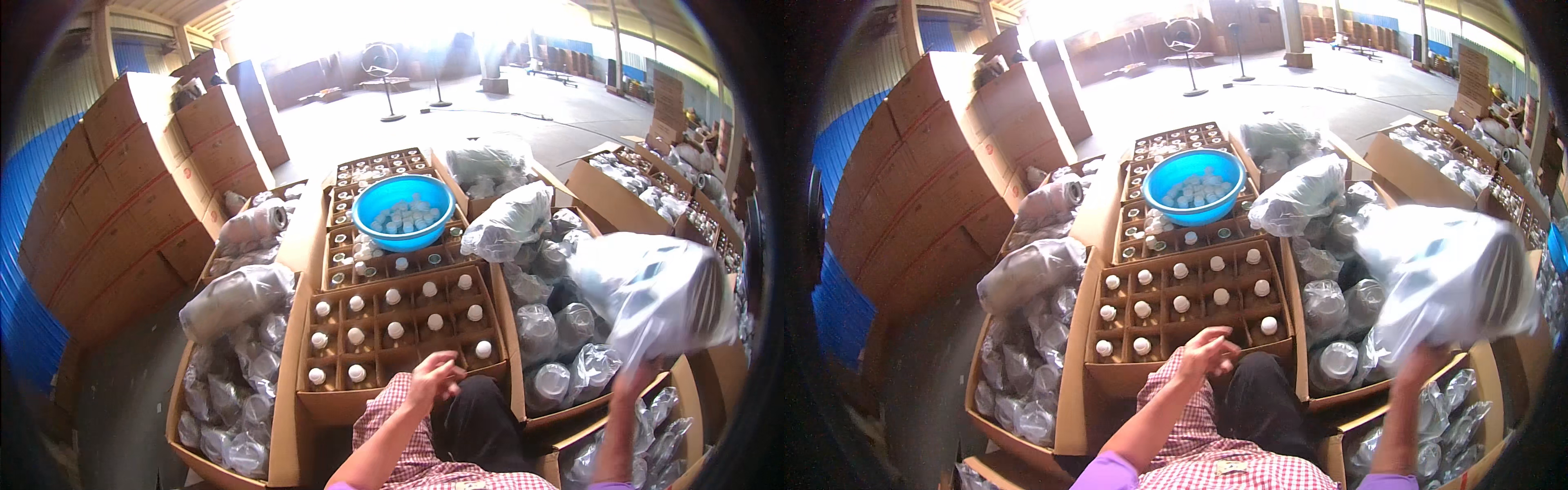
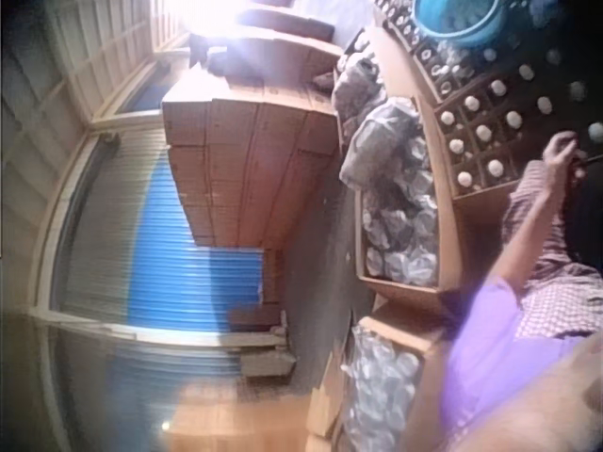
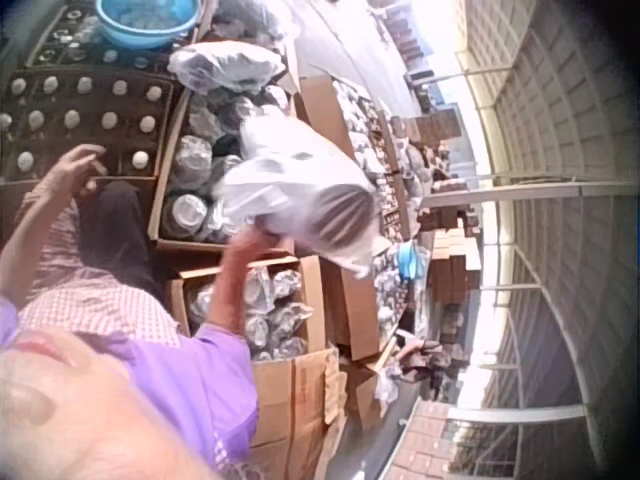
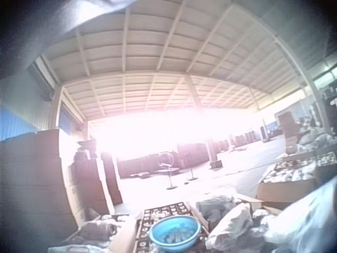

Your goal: The person repeatedly picks up stacks of light-blue cylindrical containers, places them into clear plastic bags, and puts the bags into a cardboard box. The person also handles small white bottle caps from a blue basin and places them into the containers.

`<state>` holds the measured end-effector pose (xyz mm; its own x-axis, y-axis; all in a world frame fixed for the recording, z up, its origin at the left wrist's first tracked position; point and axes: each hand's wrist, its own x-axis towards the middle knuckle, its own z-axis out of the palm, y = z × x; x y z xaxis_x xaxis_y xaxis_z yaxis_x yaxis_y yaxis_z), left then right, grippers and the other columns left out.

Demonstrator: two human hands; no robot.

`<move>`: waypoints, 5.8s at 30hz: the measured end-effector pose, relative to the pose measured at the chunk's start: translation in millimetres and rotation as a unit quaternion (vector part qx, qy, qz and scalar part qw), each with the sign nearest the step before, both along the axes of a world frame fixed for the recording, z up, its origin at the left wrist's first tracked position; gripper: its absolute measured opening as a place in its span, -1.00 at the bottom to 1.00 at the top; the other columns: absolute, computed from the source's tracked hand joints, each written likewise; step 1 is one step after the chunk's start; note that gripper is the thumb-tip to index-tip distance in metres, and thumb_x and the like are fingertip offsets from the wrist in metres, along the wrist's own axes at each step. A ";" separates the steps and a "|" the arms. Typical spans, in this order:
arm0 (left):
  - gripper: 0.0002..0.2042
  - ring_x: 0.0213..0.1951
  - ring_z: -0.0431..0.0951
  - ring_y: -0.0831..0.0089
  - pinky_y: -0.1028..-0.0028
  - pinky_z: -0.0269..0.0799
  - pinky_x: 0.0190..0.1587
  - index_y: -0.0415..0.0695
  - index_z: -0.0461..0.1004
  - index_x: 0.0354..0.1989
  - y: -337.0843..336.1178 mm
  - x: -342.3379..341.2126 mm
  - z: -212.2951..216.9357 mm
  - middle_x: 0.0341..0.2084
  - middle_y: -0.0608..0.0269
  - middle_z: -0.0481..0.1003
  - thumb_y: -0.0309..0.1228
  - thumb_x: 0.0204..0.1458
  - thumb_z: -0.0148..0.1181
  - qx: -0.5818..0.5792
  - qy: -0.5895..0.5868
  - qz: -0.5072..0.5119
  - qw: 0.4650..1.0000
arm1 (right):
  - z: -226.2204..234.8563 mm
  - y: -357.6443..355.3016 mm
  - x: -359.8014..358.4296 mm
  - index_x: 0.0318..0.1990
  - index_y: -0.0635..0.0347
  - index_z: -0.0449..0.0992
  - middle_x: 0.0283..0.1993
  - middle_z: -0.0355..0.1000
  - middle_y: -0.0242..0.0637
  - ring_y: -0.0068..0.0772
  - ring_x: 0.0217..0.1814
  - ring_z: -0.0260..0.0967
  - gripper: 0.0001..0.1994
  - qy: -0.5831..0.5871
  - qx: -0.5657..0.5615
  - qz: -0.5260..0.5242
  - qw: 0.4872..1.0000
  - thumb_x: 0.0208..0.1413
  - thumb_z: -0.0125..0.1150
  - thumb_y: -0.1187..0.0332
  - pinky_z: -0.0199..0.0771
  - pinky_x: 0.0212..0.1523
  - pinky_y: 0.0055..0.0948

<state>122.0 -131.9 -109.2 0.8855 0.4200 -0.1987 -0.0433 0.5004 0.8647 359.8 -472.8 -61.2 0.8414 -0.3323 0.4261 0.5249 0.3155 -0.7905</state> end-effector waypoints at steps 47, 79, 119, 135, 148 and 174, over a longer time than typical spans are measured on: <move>-0.49 -0.01 0.53 0.27 0.39 0.43 -0.09 -0.23 0.42 0.05 150.6 -149.1 54.7 0.01 0.06 0.49 -0.01 0.18 0.04 0.266 -0.164 0.376 0.872 | 133.3 368.9 -158.6 -0.40 0.37 0.63 -0.22 0.58 -0.09 -0.31 -0.19 0.51 -0.55 -0.188 -0.260 0.663 0.676 0.22 -0.03 0.14 0.47 -0.08 -0.41; -0.28 0.09 0.44 0.23 0.25 0.36 0.12 -0.27 0.32 0.16 192.8 -152.9 61.3 0.05 -0.03 0.44 0.21 0.16 -0.15 0.255 -0.340 0.352 0.834 | 90.9 424.1 -198.4 0.13 0.31 0.38 0.03 0.47 -0.07 -0.29 0.14 0.37 -0.33 -0.035 0.007 0.725 0.688 0.31 -0.33 -0.17 0.25 0.24 -0.32; -0.36 0.16 0.25 0.17 0.17 0.21 0.19 -0.27 0.29 0.18 131.8 -8.4 35.1 0.14 -0.03 0.27 -0.08 0.01 0.22 -0.039 -0.193 0.063 0.978 | 168.4 334.5 -51.5 0.16 -0.03 0.30 -0.25 0.41 -0.14 -0.09 -0.30 0.47 -0.38 -0.512 -0.530 0.135 0.662 -0.14 0.33 0.21 0.54 -0.40 -0.21; -0.36 0.31 0.02 0.09 -0.08 0.12 0.24 -0.13 0.29 0.21 156.5 -32.8 125.5 0.25 -0.11 0.13 0.05 0.04 0.13 -0.070 -0.382 0.058 0.920 | 164.6 422.6 -55.8 0.37 0.11 0.10 0.34 0.16 -0.15 -0.23 0.36 0.13 -0.22 -0.113 -0.082 0.640 0.756 0.02 0.23 0.03 0.19 0.27 -0.23; -0.35 0.43 -0.16 0.02 -0.28 0.04 0.27 -0.02 0.30 0.23 128.8 -53.1 115.6 0.35 -0.18 0.02 0.15 0.07 0.05 -0.122 -0.411 0.039 0.902 | 127.6 370.2 -88.8 0.13 0.28 0.47 0.13 0.45 -0.13 -0.28 0.19 0.37 -0.27 -0.117 -0.284 0.888 0.342 -0.34 0.49 0.25 0.19 0.30 -0.34; -0.70 -0.26 0.55 0.48 0.48 0.47 -0.15 -0.30 0.50 -0.13 146.3 -62.9 176.1 -0.27 0.19 0.55 -0.27 0.19 0.11 0.184 -0.206 0.391 0.878 | 157.2 408.4 -140.7 0.27 0.09 0.26 0.18 0.20 -0.02 -0.01 0.20 0.29 -0.17 -0.553 -0.484 0.313 0.602 -0.27 0.50 0.30 0.49 0.07 -0.16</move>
<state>59.1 14.3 66.9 0.2616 0.9005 0.3473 -0.5973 -0.1316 0.7911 219.1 -64.4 96.0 -0.3036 0.7558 0.5801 0.9165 0.3981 -0.0390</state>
